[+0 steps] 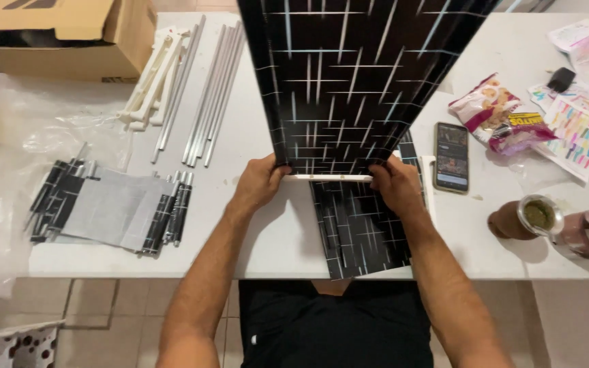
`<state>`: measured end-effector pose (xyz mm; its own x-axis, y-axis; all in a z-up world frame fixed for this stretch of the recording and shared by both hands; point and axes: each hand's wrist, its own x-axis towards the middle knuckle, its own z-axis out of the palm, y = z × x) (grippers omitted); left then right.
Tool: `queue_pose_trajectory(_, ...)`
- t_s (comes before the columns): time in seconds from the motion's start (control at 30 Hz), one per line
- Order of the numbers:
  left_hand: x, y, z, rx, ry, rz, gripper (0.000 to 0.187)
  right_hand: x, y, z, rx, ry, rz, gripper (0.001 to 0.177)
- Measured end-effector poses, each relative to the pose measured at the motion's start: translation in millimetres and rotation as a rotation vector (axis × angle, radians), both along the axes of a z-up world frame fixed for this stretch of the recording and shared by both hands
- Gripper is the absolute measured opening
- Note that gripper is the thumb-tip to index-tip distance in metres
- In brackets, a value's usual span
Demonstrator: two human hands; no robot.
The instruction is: Assembling a modular organizer shelf by sliding metal rods into fabric sleeves and connecting them with plastic joints.
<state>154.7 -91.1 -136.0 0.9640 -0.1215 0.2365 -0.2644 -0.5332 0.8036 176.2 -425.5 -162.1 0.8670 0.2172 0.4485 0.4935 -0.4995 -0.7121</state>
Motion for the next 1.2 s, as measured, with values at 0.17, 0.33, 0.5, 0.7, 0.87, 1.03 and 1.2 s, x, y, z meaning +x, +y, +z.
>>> queue_pose_trajectory(0.17, -7.3, 1.1, 5.5, 0.025, -0.067, 0.000, 0.011, -1.0, -0.9, 1.5, -0.213, 0.138, -0.120, 0.027)
queue_pose_trajectory(0.33, -10.6, 1.3, -24.8, -0.067, -0.044, 0.086, 0.025, -53.3, 39.8, 86.6, -0.050, 0.243, -0.178, 0.027)
queue_pose_trajectory(0.5, -56.1, 10.5, 3.3, -0.225, 0.000, 0.248, 0.038, -116.0, 31.3, 78.6, 0.318, -0.042, -0.192, 0.035)
queue_pose_trajectory(0.7, -82.1, 36.5, 28.8, -0.497, 0.010, 0.371, 0.024, -152.4, 35.4, 71.6, 0.332, 0.181, -0.190, 0.044)
queue_pose_trajectory(0.87, -82.3, 65.2, 53.4, -0.760, -0.018, 0.510, 0.041, -159.1, 25.8, 85.5, 0.241, 0.115, -0.255, 0.039)
queue_pose_trajectory(1.03, -31.8, 123.0, 81.1, -0.955, -0.108, 0.659, 0.028, -159.7, 36.2, 82.3, 0.237, 0.342, -0.205, 0.047)
queue_pose_trajectory(1.2, 56.9, 198.5, 106.6, -1.001, -0.063, 0.864, 0.074, -152.0, 32.7, 14.8, -0.005, 0.411, -0.124, 0.054)
